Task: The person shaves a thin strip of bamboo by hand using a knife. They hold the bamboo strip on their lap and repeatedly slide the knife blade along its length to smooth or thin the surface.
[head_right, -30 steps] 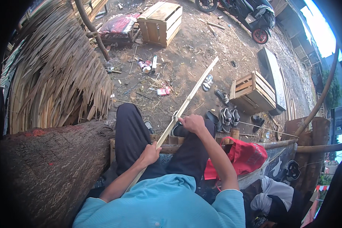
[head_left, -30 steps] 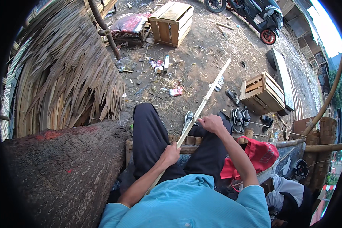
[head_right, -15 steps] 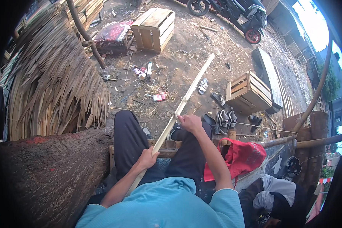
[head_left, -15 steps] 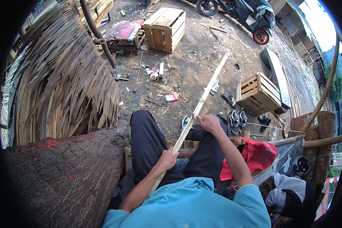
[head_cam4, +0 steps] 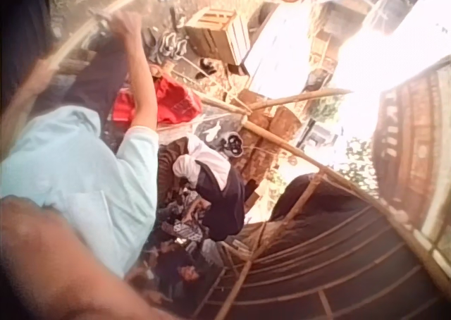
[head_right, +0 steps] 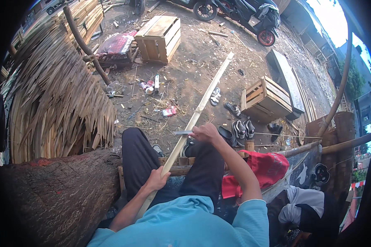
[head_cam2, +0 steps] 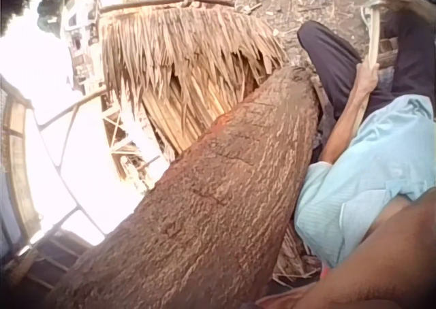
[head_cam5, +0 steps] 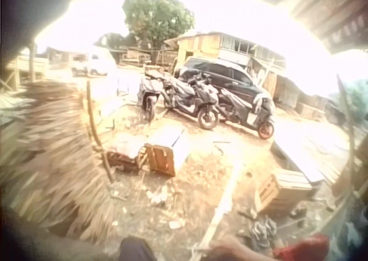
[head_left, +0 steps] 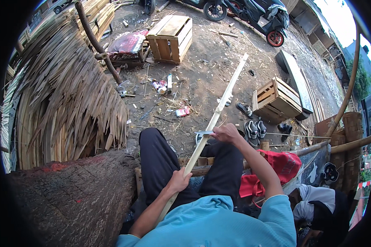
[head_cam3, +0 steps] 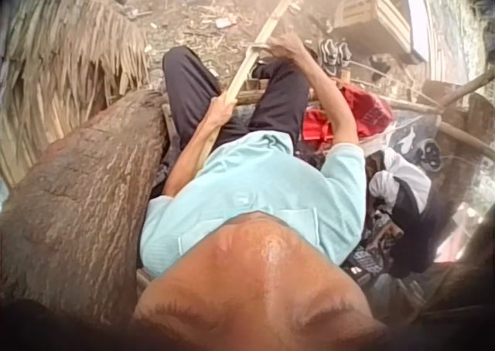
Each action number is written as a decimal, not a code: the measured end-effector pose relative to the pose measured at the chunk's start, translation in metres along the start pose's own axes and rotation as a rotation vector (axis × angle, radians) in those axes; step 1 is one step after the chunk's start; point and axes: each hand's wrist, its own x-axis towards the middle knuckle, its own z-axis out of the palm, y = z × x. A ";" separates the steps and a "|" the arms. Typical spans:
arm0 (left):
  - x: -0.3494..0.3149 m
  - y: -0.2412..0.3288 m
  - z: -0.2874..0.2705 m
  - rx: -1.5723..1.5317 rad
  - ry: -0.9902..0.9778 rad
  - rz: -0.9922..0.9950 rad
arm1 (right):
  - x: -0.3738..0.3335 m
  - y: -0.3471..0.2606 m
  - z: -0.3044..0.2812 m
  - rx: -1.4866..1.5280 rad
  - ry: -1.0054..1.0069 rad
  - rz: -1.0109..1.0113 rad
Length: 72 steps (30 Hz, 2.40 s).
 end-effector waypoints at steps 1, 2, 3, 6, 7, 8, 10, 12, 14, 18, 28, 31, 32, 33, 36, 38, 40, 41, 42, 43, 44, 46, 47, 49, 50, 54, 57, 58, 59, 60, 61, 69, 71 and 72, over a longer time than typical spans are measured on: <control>0.000 0.003 -0.001 0.006 -0.005 0.008 | -0.001 0.015 -0.001 -0.078 0.019 0.150; -0.004 0.007 -0.002 0.010 -0.028 -0.017 | 0.000 0.037 0.000 -0.152 0.036 0.298; -0.007 0.010 0.000 0.011 -0.054 -0.039 | -0.001 0.067 -0.004 -0.267 0.138 0.578; -0.015 0.008 0.003 0.083 -0.110 -0.040 | -0.012 0.112 -0.025 -0.186 0.050 0.955; -0.020 0.004 -0.001 0.092 -0.116 -0.044 | -0.011 0.100 -0.044 -0.135 0.005 0.944; -0.018 0.007 0.000 0.066 -0.065 -0.024 | -0.014 0.098 -0.043 -0.111 0.116 0.927; -0.013 0.008 0.000 0.000 0.020 0.021 | -0.024 0.088 -0.038 -0.089 0.225 0.907; -0.009 0.008 -0.001 0.017 0.009 -0.026 | -0.030 0.079 -0.032 0.071 0.302 0.858; -0.007 0.002 -0.002 0.039 -0.007 -0.069 | -0.030 0.065 -0.020 0.160 0.290 0.809; 0.001 -0.020 0.006 0.055 0.024 0.053 | -0.024 0.019 -0.001 0.358 0.166 0.675; 0.007 -0.005 -0.001 -0.526 -0.171 -0.288 | -0.047 -0.118 0.021 0.432 0.124 0.263; 0.008 -0.007 -0.001 -0.537 -0.191 -0.288 | -0.061 -0.144 0.020 0.510 0.151 0.172; 0.009 -0.007 -0.002 -0.561 -0.199 -0.278 | -0.063 -0.148 0.019 0.510 0.127 0.185; 0.009 -0.006 -0.003 -0.559 -0.201 -0.285 | -0.065 -0.151 0.019 0.510 0.102 0.198; 0.009 0.006 -0.011 -0.601 -0.264 -0.285 | -0.065 -0.149 0.029 0.534 0.122 0.211; 0.010 -0.001 -0.011 -0.621 -0.278 -0.283 | -0.064 -0.148 0.032 0.559 0.124 0.205; 0.009 -0.003 -0.012 -0.642 -0.294 -0.281 | -0.062 -0.149 0.034 0.583 0.126 0.200; 0.009 -0.002 -0.013 -0.720 -0.291 -0.306 | -0.062 -0.149 0.034 0.596 0.136 0.178; 0.010 0.000 -0.013 -0.797 -0.287 -0.331 | -0.061 -0.150 0.034 0.609 0.147 0.157; 0.009 0.001 -0.013 -0.797 -0.289 -0.336 | -0.060 -0.153 0.035 0.612 0.144 0.159; 0.009 0.002 -0.013 -0.795 -0.262 -0.326 | -0.059 -0.155 0.035 0.620 0.149 0.160; 0.008 0.001 -0.012 -0.796 -0.223 -0.288 | -0.058 -0.156 0.036 0.634 0.153 0.163; 0.008 0.000 -0.011 -0.793 -0.223 -0.293 | -0.057 -0.155 0.036 0.638 0.150 0.150; 0.010 0.000 -0.008 -0.741 -0.186 -0.220 | -0.057 -0.153 0.037 0.646 0.146 0.139; 0.010 -0.001 -0.007 -0.739 -0.187 -0.223 | -0.058 -0.151 0.037 0.640 0.153 0.142; 0.013 -0.006 -0.003 -0.602 -0.209 -0.264 | -0.064 -0.154 0.036 0.600 0.098 0.135; 0.012 -0.011 0.001 -0.558 -0.183 -0.265 | -0.070 -0.161 0.035 0.580 0.033 0.098; 0.012 -0.007 0.001 -0.556 -0.153 -0.242 | -0.072 -0.161 0.035 0.563 -0.006 0.097; 0.012 -0.003 0.000 -0.558 -0.155 -0.245 | -0.072 -0.159 0.038 0.564 -0.011 0.099; 0.014 0.000 -0.001 -0.511 -0.171 -0.237 | -0.071 -0.154 0.040 0.549 0.013 0.128; 0.014 0.005 -0.003 -0.465 -0.180 -0.228 | -0.067 -0.149 0.040 0.534 0.037 0.150; 0.015 0.005 -0.002 -0.500 -0.125 -0.236 | -0.059 -0.142 0.038 0.673 0.135 0.345; 0.015 0.001 0.000 -0.481 -0.118 -0.228 | -0.061 -0.145 0.039 0.793 0.090 0.395; 0.015 -0.001 0.001 -0.458 -0.117 -0.217 | -0.062 -0.145 0.040 0.793 0.084 0.390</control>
